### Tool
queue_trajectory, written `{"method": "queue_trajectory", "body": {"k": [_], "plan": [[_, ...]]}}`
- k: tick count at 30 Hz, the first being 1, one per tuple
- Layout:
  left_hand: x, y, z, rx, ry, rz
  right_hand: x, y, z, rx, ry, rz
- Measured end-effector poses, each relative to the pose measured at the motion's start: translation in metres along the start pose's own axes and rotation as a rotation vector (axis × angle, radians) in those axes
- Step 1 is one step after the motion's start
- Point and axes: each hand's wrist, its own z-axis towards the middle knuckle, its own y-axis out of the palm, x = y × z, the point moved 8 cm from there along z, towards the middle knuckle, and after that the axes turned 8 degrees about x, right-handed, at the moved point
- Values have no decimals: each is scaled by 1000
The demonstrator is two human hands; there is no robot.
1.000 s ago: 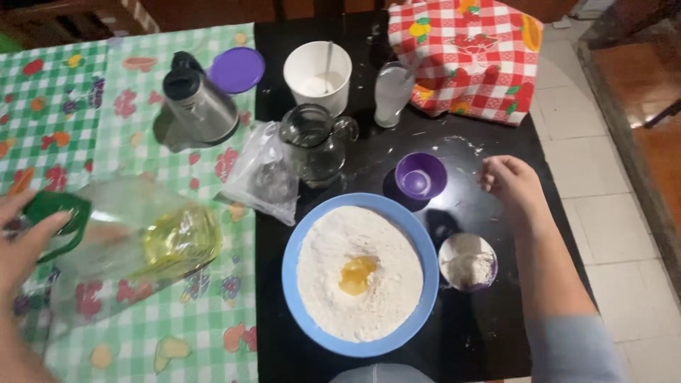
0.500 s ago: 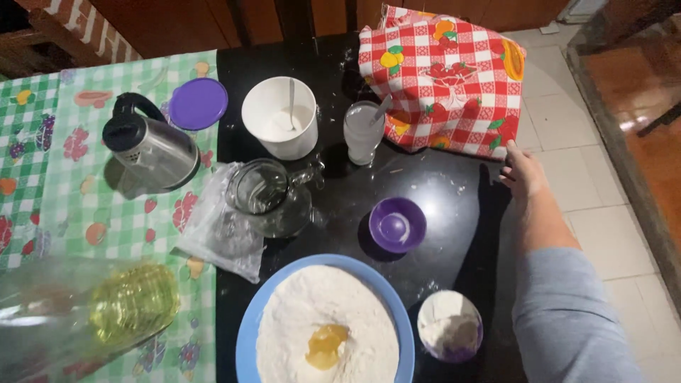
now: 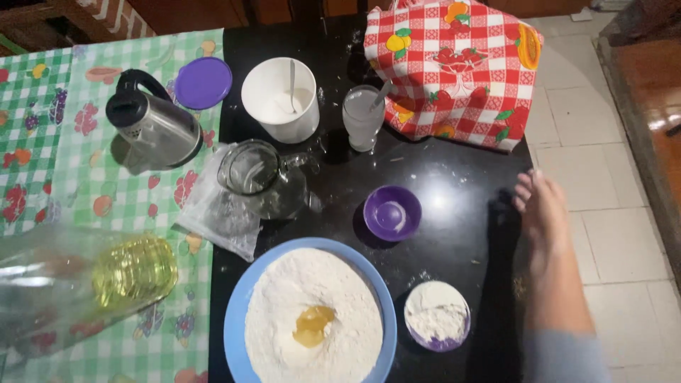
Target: Preparing dough by measuring and mixing flour, yeast, oil, and water in a bowl.
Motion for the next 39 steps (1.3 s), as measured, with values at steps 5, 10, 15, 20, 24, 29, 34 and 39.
{"method": "queue_trajectory", "body": {"k": [5,10,15,20,24,29,34,39], "plan": [[87,198,-76,-71,-3,-74,-21,8,-236,-272,-98,172],[373,382,26,132,-326,-294,-18,-8,-349,-309,-19,118],[420,437,26,17,-240,-491,-5,-54,-416,-271,-31,198],[437,468,-1,-32,-406,-711,6,-85,-462,-267,25,219],[464,496,-23,-41,-321,-728,-7,-113,-465,-284,21,176],[506,585,-46,-130,-396,-703,-17,-169,-435,-311,46,228],[586,725,-51,-191,-388,-836,-40,-268,-377,-328,38,203],[651,863,-69,-230,-489,-909,-79,-336,-322,-366,70,140]]}}
